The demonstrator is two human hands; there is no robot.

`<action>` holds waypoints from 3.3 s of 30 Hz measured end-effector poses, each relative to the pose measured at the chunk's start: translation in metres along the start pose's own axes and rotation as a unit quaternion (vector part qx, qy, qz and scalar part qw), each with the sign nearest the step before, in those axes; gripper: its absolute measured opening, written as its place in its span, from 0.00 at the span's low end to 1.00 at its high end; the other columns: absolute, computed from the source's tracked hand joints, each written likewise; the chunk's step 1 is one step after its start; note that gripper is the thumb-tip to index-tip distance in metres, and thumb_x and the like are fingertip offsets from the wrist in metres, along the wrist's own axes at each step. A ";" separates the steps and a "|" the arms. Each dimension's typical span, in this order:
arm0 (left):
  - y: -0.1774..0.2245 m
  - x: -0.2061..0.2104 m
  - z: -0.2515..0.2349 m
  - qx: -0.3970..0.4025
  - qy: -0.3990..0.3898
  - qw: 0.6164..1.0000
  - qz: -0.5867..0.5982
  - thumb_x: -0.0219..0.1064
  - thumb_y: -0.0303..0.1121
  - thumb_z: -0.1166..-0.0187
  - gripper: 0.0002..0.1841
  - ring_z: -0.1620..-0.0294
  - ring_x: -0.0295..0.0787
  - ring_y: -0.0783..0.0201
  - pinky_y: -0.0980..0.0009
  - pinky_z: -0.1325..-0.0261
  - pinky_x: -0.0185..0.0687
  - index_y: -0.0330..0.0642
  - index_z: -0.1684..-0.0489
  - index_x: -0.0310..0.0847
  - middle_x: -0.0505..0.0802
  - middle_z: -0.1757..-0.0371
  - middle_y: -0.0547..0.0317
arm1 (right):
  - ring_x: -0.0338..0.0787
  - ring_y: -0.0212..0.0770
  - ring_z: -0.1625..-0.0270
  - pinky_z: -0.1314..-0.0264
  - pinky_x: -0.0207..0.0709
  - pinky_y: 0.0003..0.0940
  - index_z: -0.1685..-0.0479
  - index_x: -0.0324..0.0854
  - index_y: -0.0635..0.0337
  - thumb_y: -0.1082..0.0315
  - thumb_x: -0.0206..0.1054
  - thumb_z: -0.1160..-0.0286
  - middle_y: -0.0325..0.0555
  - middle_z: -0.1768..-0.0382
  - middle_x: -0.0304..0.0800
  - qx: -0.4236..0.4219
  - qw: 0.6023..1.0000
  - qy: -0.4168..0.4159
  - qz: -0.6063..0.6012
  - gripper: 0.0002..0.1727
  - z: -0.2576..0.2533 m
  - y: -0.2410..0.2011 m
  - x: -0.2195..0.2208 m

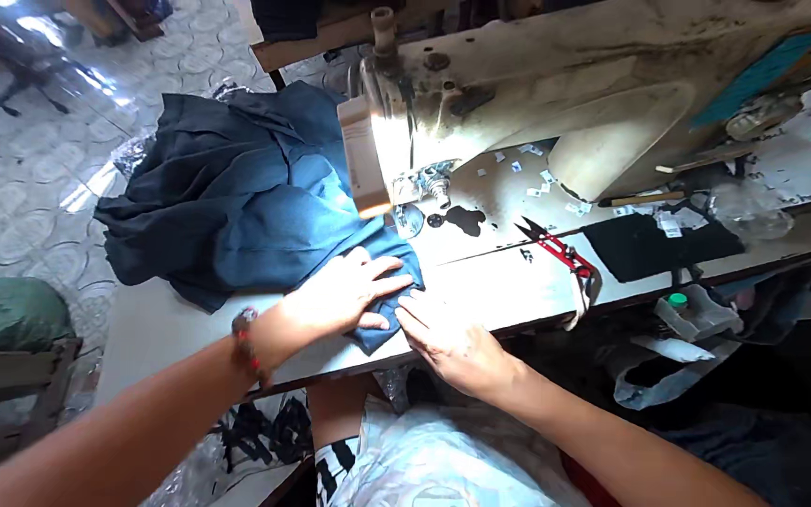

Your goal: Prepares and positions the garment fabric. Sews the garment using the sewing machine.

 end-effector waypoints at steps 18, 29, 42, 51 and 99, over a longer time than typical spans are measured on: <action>-0.028 -0.002 -0.048 -0.352 0.088 0.932 -0.015 0.65 0.62 0.21 0.31 0.38 0.84 0.35 0.43 0.50 0.84 0.48 0.30 0.83 0.84 0.30 0.39 | 0.86 0.50 0.32 0.25 0.72 0.51 0.35 0.90 0.45 0.67 0.62 0.23 0.46 0.40 0.92 0.013 1.000 0.004 0.005 0.20 -0.077 0.114 -0.019; -0.047 0.019 -0.042 -0.293 0.159 0.943 -0.011 0.53 0.69 0.19 0.36 0.29 0.84 0.41 0.41 0.33 0.78 0.47 0.35 0.87 0.90 0.34 0.46 | 0.89 0.47 0.40 0.33 0.77 0.47 0.48 0.95 0.52 0.70 0.62 0.30 0.43 0.46 0.94 0.027 0.997 0.065 -0.012 0.17 -0.075 0.112 -0.024; -0.050 0.017 -0.041 -0.301 0.163 0.939 -0.007 0.57 0.68 0.21 0.35 0.34 0.88 0.44 0.44 0.37 0.83 0.46 0.37 0.88 0.92 0.36 0.46 | 0.88 0.43 0.48 0.39 0.78 0.43 0.63 0.94 0.56 0.71 0.65 0.28 0.40 0.57 0.92 0.007 0.993 0.101 -0.056 0.10 -0.075 0.113 -0.027; -0.049 0.023 -0.032 -0.326 0.134 0.936 0.019 0.55 0.67 0.18 0.37 0.27 0.83 0.42 0.42 0.29 0.76 0.45 0.28 0.84 0.88 0.29 0.44 | 0.89 0.45 0.50 0.42 0.78 0.44 0.65 0.93 0.56 0.72 0.65 0.29 0.42 0.58 0.93 0.000 0.993 0.110 -0.044 0.09 -0.076 0.110 -0.031; -0.021 -0.064 -0.014 -0.160 0.119 0.980 -0.001 0.54 0.39 0.08 0.11 0.68 0.90 0.49 0.49 0.70 0.81 0.45 0.47 0.80 0.88 0.69 0.51 | 0.86 0.51 0.34 0.24 0.72 0.52 0.36 0.83 0.59 0.75 0.72 0.33 0.49 0.42 0.91 0.013 0.974 0.025 -0.223 0.23 -0.088 0.102 -0.022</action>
Point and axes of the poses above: each hand's wrist, its own z-axis away from the middle knuckle, its own x-axis out of the palm, y = z × x, the point moved 5 cm from there along -z, towards the middle knuckle
